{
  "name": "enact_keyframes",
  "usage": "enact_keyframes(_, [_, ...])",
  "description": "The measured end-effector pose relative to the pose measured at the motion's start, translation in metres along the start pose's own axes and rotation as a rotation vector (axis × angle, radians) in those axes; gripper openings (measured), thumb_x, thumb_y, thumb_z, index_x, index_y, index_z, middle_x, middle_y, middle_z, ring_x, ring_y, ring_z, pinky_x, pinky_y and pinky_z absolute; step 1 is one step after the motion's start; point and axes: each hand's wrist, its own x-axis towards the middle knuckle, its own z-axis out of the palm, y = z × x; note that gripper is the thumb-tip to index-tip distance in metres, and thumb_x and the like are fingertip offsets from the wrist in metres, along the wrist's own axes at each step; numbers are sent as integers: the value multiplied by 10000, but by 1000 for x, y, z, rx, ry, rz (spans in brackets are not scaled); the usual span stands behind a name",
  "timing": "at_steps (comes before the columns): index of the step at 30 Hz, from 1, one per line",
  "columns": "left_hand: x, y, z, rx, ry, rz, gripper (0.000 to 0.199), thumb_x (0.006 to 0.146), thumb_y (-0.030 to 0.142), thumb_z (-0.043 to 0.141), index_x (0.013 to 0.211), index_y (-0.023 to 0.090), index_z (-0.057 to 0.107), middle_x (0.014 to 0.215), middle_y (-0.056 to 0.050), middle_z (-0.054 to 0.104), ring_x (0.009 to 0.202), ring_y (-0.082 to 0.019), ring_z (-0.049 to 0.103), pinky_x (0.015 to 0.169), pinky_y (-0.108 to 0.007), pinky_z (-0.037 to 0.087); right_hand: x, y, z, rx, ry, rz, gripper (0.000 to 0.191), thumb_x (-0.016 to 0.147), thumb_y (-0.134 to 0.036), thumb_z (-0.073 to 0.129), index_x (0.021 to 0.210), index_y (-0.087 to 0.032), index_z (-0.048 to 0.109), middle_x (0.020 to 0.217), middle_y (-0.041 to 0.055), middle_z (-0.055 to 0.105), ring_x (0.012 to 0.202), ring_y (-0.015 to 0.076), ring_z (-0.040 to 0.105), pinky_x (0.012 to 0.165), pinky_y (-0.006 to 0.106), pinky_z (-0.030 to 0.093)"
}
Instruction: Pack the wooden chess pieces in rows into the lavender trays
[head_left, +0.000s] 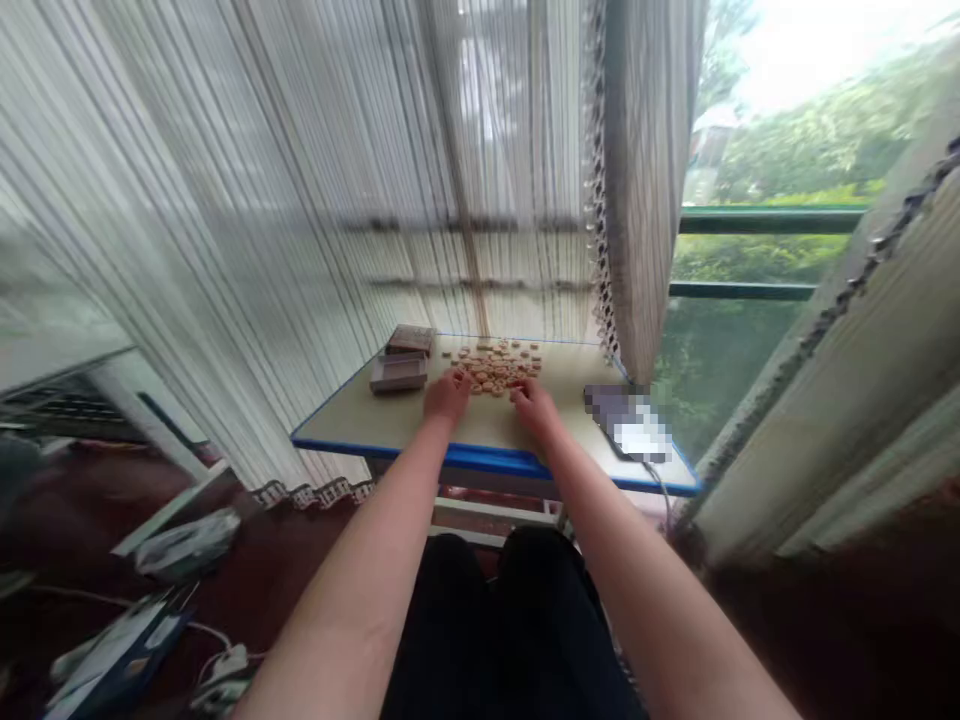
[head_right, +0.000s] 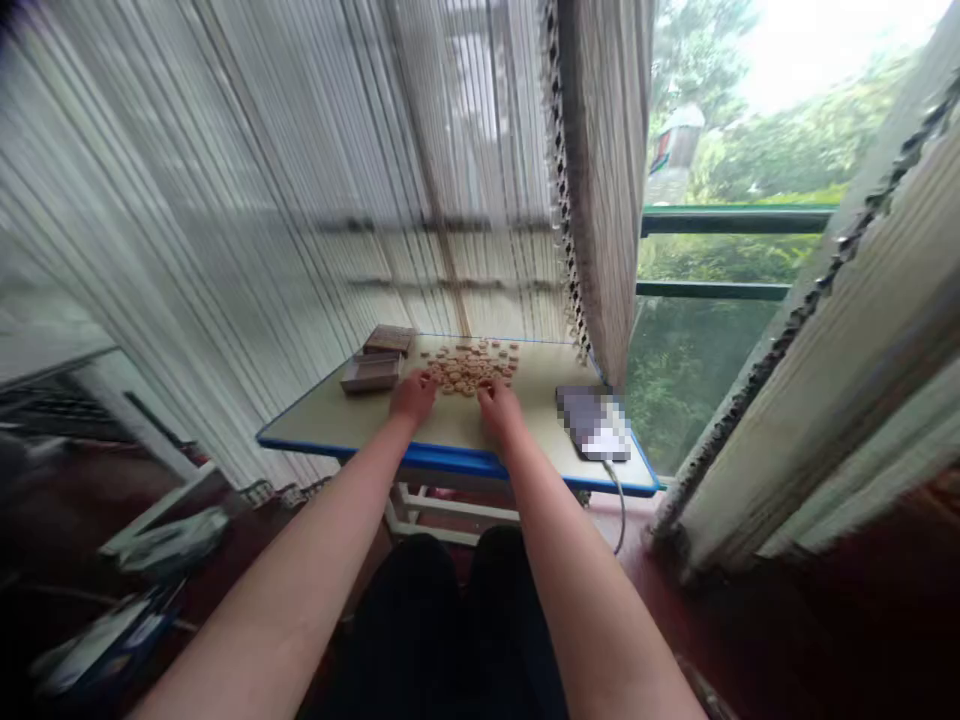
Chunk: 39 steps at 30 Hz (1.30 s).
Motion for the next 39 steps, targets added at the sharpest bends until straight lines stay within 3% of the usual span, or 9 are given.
enact_keyframes(5, [-4,5,-7,41,-67,-20,353,843,431,370,935,190,611,897,-79,674,862,-211,609,736,-281,428,-1,-1,-1,-5,-22,-56,272,755,-298,441,915,-193,634,795,31,648,750,162,562,710,272,417])
enact_keyframes(11, [-2,1,-5,0,-93,20,347,832,428,394,956,179,603,871,-82,673,837,-207,611,736,-293,432,0,0,0,-38,-25,-27,257,769,-333,440,841,-185,638,754,33,649,712,158,564,672,264,420])
enact_keyframes(39, [-1,1,-4,-25,-48,16,305,819,418,425,937,186,584,870,-70,679,815,-193,620,723,-283,443,1,0,-1,-75,-33,-53,239,749,-265,469,884,-180,647,820,45,665,768,163,581,700,259,424])
